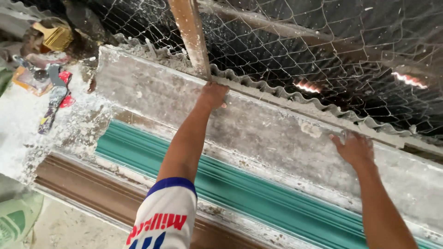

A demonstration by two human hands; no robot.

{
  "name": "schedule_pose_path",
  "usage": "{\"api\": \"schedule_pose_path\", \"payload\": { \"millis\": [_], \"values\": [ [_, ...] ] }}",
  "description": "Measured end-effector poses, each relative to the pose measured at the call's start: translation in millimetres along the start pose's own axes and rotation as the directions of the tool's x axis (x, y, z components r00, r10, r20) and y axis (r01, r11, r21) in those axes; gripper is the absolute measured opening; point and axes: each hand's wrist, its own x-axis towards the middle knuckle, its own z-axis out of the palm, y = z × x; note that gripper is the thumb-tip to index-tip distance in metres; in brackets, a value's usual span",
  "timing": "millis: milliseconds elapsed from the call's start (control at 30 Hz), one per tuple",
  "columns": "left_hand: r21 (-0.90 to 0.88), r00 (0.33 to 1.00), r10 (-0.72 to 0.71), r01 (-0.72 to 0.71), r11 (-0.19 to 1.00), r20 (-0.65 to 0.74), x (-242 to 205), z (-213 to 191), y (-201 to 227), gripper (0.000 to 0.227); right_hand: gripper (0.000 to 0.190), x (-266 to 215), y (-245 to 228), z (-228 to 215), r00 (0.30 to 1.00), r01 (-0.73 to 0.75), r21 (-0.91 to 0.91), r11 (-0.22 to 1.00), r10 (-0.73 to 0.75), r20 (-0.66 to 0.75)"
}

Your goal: Inspecting and organizing decorative gypsum moldings in a workshop environment.

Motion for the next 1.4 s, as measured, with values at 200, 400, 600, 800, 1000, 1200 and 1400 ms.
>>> {"api": "schedule_pose_path", "payload": {
  "millis": [200, 400, 600, 800, 1000, 1200, 1400],
  "values": [
    [0.006, 1.000, -0.009, 0.009, 1.000, 0.006, 9.6, 11.5, -1.3, 0.063, 0.077, 2.8, -15.3, -10.2, 0.962, -0.230, 0.036, 0.972, 0.222, 0.161],
    [-0.111, 0.973, 0.090, -0.115, 0.987, -0.214, -16.9, 17.6, -7.9, 0.074, 0.075, 11.5, -69.9, -28.7, 0.951, -0.249, -0.147, 0.957, 0.270, 0.150],
    [-0.153, 0.805, 0.101, -0.232, 0.961, -0.585, -74.9, 49.7, -36.9, 0.067, 0.050, -16.4, -230.8, -71.0, 0.952, 0.162, 0.210, 0.964, -0.096, -0.290],
    [-0.550, 0.614, -0.440, 0.010, 0.835, -0.656, -178.0, 35.1, -247.2, 0.039, 0.038, -39.3, -411.2, -95.5, 0.986, 0.082, 0.428, 0.900, -0.011, -0.165],
    [-0.618, 0.509, -0.713, 0.378, 0.689, -0.483, -219.4, 25.5, -398.4, 0.035, 0.030, 27.2, -581.6, -73.5, 0.919, 0.348, 0.474, 0.809, -0.195, -0.341],
    [-0.618, 0.632, -0.643, 0.311, 0.722, -0.433, -197.3, 88.2, -426.4, 0.018, 0.026, 89.5, -726.7, -96.4, 0.904, 0.424, 0.544, 0.724, -0.304, -0.300],
    [-0.570, 0.727, -0.553, 0.271, 0.776, -0.407, -205.2, 57.4, -444.9, 0.024, 0.027, 98.5, -763.5, -102.7, 0.954, 0.297, 0.613, 0.732, -0.200, -0.223]
  ]
}}
